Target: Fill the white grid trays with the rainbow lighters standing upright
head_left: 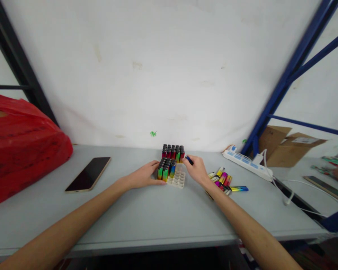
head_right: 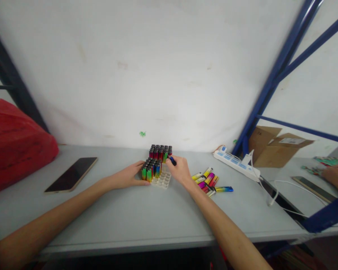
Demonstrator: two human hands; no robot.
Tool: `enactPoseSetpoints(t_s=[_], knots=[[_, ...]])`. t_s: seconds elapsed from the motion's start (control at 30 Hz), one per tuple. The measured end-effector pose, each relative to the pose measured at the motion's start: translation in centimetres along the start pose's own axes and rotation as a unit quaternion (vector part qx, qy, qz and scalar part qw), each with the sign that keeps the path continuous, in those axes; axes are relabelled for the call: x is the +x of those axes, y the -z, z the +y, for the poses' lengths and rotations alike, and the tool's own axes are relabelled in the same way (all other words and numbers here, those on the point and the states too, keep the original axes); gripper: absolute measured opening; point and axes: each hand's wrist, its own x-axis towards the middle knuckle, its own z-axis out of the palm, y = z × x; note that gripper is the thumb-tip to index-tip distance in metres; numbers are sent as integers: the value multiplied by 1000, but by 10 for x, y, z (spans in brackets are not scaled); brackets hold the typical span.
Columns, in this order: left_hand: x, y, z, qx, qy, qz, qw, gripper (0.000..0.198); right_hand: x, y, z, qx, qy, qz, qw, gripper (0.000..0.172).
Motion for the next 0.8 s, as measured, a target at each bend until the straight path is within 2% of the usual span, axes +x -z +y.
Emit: enactPoseSetpoints(t_s=[0.13, 0.23, 0.33, 0.47, 0.6, 0.73, 0.8], knots=[[0, -1, -1, -2, -8, 4, 1000, 80, 0, 1, -1, 1, 11, -5, 1000, 43], [0, -1, -1, 3, -5, 9, 1000, 81, 0, 6, -2, -1, 40, -42, 998, 44], [1, -1, 0, 12, -5, 5, 1000, 79, 1, 11, -2, -27, 101, -96, 990, 43], [1, -2, -1, 10, -7, 5, 1000, 78, 1, 16, -2, -100, 179, -137, 969, 47], [1, -3, -3, 5, -7, 9, 1000, 79, 0, 15, -3, -112, 160, -190, 962, 54], [1, -3, -4, 8, -10, 9, 1000, 77, -1, 9, -1, -116, 145, -188, 965, 55], [1, -3, -4, 13, -14, 8, 1000, 77, -2, 4, -1, -124, 136, -206, 961, 51]])
